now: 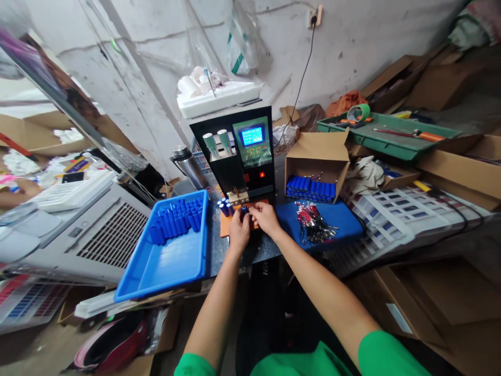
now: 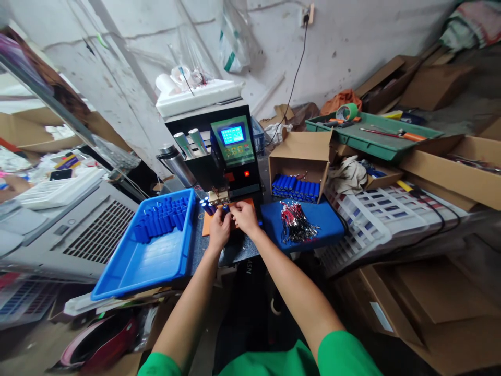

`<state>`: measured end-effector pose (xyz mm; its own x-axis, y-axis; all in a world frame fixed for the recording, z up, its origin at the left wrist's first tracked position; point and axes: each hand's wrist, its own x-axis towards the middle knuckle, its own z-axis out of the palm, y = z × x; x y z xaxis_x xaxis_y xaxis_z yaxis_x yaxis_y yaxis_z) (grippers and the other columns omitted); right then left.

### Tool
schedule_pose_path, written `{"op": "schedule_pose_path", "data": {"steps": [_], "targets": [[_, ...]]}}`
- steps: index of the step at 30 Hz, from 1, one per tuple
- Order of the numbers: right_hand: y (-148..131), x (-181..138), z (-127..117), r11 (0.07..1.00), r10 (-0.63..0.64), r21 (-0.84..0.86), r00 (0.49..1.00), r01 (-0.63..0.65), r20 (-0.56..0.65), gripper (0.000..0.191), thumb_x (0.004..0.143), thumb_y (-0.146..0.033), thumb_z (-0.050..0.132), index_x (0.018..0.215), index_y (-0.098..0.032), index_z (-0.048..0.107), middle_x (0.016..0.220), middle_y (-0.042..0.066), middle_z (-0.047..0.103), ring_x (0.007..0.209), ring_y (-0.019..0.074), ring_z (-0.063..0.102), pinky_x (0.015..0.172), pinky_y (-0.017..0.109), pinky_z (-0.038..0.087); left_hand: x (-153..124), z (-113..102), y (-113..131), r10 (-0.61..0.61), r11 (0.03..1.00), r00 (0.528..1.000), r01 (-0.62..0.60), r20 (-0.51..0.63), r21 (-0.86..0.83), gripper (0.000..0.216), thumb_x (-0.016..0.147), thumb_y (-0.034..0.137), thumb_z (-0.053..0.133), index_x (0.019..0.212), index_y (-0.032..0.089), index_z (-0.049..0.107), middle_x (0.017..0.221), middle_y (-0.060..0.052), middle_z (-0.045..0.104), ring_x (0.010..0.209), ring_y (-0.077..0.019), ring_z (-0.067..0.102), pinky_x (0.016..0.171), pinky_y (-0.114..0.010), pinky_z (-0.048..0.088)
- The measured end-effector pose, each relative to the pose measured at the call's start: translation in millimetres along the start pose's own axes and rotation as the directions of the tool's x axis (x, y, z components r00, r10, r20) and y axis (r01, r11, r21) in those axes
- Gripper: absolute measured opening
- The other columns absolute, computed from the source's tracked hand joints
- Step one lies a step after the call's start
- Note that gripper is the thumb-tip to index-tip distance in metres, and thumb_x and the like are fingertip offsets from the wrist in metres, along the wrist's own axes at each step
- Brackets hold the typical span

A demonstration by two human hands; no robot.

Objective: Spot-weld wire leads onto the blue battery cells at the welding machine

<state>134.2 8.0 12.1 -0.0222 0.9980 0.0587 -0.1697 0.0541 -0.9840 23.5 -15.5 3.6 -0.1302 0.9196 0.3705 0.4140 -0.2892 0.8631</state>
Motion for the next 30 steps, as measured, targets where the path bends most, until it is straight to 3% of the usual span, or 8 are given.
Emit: {"op": "schedule_pose_path", "data": {"steps": [6,11,14,17,20,24,27,30], "targets": [[-0.1,-23.6,-23.4,0.978,-0.175,-0.127,0.982,0.166,-0.066,0.018,0.078,-0.035,0.061,0.081,-0.017,0.065,0.069,0.003,0.066,0.063,0.0160,0.060,0.052,0.023,0.046,-7.5,-2.7,-5.5,0.073,0.993,0.997,-0.071,-0.021,0.098,0.021,0.087,0.026,0.057,0.105,0.016,0.063,0.093,-0.006,0.066,0.077,-0.0156,0.063,0.072,-0.028,0.051],[-10.4,-56.3,-62.3,0.944,-0.315,-0.167,0.928,0.284,-0.200,0.019,0.084,-0.034,0.059,0.087,-0.017,0.066,0.077,0.004,0.067,0.069,0.0166,0.062,0.062,0.027,0.050,-13.4,1.0,12.2,0.241,0.961,0.971,-0.238,-0.005,0.142,0.026,0.086,0.022,0.058,0.111,0.018,0.062,0.101,-0.007,0.068,0.088,-0.0170,0.066,0.080,-0.031,0.054],[-15.3,-87.4,-90.8,0.880,-0.453,-0.280,0.855,0.383,-0.254,0.014,0.087,-0.029,0.058,0.086,-0.018,0.066,0.081,0.004,0.067,0.072,0.0163,0.062,0.068,0.028,0.050,-4.2,17.9,27.9,0.329,0.936,0.942,-0.334,0.064,0.113,0.034,0.088,0.022,0.057,0.123,0.021,0.059,0.111,-0.008,0.069,0.099,-0.0181,0.067,0.088,-0.033,0.054],[-2.6,-126.4,-110.1,0.854,-0.489,-0.358,0.820,0.378,-0.299,0.014,0.090,-0.026,0.055,0.083,-0.019,0.065,0.076,0.003,0.063,0.070,0.0153,0.060,0.066,0.027,0.048,15.2,52.5,40.9,0.400,0.900,0.899,-0.422,0.176,0.110,0.040,0.091,0.023,0.056,0.131,0.021,0.055,0.117,-0.009,0.069,0.104,-0.0188,0.067,0.092,-0.034,0.055],[34.2,-169.0,-114.8,0.902,-0.363,-0.337,0.895,0.269,-0.259,0.017,0.091,-0.025,0.053,0.081,-0.018,0.064,0.075,0.002,0.062,0.069,0.0146,0.059,0.065,0.026,0.048,38.4,99.9,48.5,0.484,0.841,0.841,-0.524,0.243,0.137,0.037,0.091,0.023,0.055,0.128,0.020,0.058,0.115,-0.009,0.070,0.103,-0.0198,0.068,0.093,-0.036,0.056],[106.2,-222.5,-105.9,0.920,-0.115,-0.391,0.977,0.037,-0.180,0.023,0.089,-0.023,0.049,0.071,-0.019,0.064,0.067,0.002,0.061,0.062,0.0142,0.057,0.059,0.024,0.045,68.3,159.8,48.2,0.596,0.730,0.742,-0.660,0.307,0.178,0.035,0.091,0.017,0.052,0.125,0.018,0.060,0.118,-0.011,0.070,0.109,-0.0216,0.067,0.098,-0.039,0.054],[158.5,-251.0,-97.9,0.909,0.062,-0.401,0.988,-0.115,-0.143,0.017,0.081,-0.019,0.052,0.072,-0.018,0.067,0.071,0.004,0.066,0.067,0.0172,0.063,0.064,0.026,0.048,86.7,190.0,43.1,0.632,0.640,0.675,-0.731,0.381,0.235,0.037,0.091,0.012,0.046,0.126,0.015,0.060,0.127,-0.013,0.066,0.121,-0.0223,0.061,0.105,-0.040,0.050],[192.0,-264.3,-96.1,0.855,0.210,-0.450,0.966,-0.258,-0.154,0.015,0.076,-0.015,0.056,0.072,-0.019,0.069,0.075,0.006,0.071,0.073,0.0205,0.067,0.071,0.028,0.050,97.8,206.8,38.5,0.605,0.543,0.615,-0.784,0.506,0.303,0.042,0.091,0.009,0.042,0.128,0.012,0.060,0.131,-0.016,0.063,0.128,-0.0235,0.056,0.110,-0.042,0.046]]}}
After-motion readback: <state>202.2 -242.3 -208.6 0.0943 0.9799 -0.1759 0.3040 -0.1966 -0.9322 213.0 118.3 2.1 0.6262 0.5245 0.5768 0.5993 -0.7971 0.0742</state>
